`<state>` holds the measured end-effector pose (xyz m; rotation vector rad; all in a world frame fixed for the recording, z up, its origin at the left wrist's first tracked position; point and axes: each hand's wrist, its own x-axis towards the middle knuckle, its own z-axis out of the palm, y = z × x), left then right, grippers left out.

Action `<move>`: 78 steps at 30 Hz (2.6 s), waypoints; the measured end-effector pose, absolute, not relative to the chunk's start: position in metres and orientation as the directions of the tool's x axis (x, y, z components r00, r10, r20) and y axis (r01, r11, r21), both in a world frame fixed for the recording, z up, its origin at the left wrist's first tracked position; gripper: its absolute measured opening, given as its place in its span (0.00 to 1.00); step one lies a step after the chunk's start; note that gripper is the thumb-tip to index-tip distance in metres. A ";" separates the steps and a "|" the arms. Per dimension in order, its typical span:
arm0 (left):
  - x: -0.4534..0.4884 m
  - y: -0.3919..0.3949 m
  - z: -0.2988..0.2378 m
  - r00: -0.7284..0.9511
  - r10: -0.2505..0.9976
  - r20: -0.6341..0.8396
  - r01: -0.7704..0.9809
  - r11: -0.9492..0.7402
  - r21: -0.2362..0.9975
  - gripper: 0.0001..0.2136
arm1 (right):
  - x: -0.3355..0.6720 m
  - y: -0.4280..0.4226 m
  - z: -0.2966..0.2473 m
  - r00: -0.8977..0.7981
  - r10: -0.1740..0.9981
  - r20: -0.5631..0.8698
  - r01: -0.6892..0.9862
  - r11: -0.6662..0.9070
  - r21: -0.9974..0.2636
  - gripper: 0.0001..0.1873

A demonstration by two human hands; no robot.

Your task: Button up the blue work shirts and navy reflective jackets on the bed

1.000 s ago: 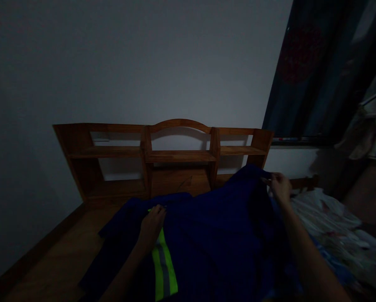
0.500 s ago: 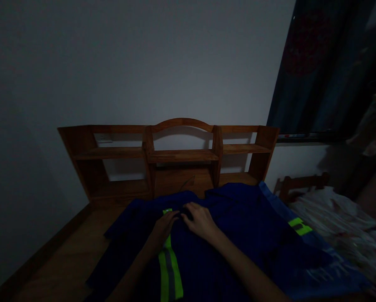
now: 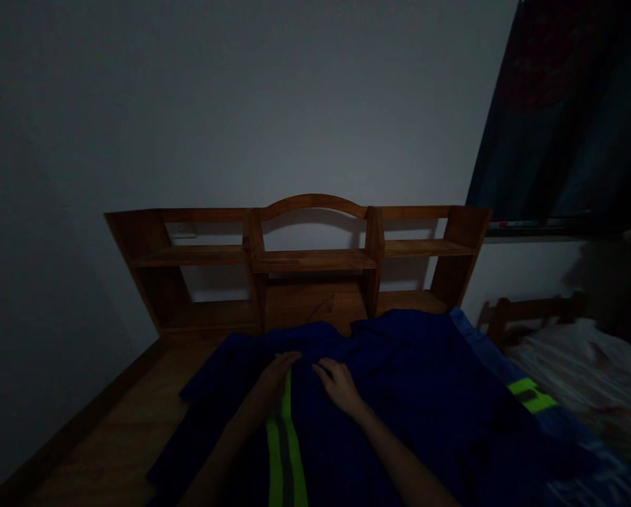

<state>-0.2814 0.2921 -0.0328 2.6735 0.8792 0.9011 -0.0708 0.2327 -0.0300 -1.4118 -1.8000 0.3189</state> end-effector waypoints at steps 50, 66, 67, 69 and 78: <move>-0.257 0.273 -0.030 0.600 0.611 0.517 0.432 -0.791 0.433 0.13 | -0.072 0.224 -0.020 -0.035 0.884 0.467 0.815 0.296 -0.499 0.17; -0.256 0.267 -0.022 0.533 0.623 0.572 0.527 -0.774 0.352 0.11 | -0.073 0.229 -0.028 -0.001 0.869 0.496 0.811 0.291 -0.508 0.17; -0.256 0.267 -0.021 0.501 0.638 0.585 0.547 -0.757 0.357 0.11 | -0.073 0.229 -0.027 0.001 0.869 0.496 0.810 0.290 -0.510 0.17; -0.258 0.268 -0.017 0.411 0.670 0.619 0.590 -0.712 0.380 0.11 | -0.072 0.228 -0.023 -0.004 0.865 0.502 0.810 0.297 -0.506 0.16; -0.269 0.272 0.001 0.093 0.737 0.669 0.703 -0.524 0.480 0.07 | -0.020 0.211 0.017 -0.141 0.815 0.562 0.899 0.343 -0.271 0.08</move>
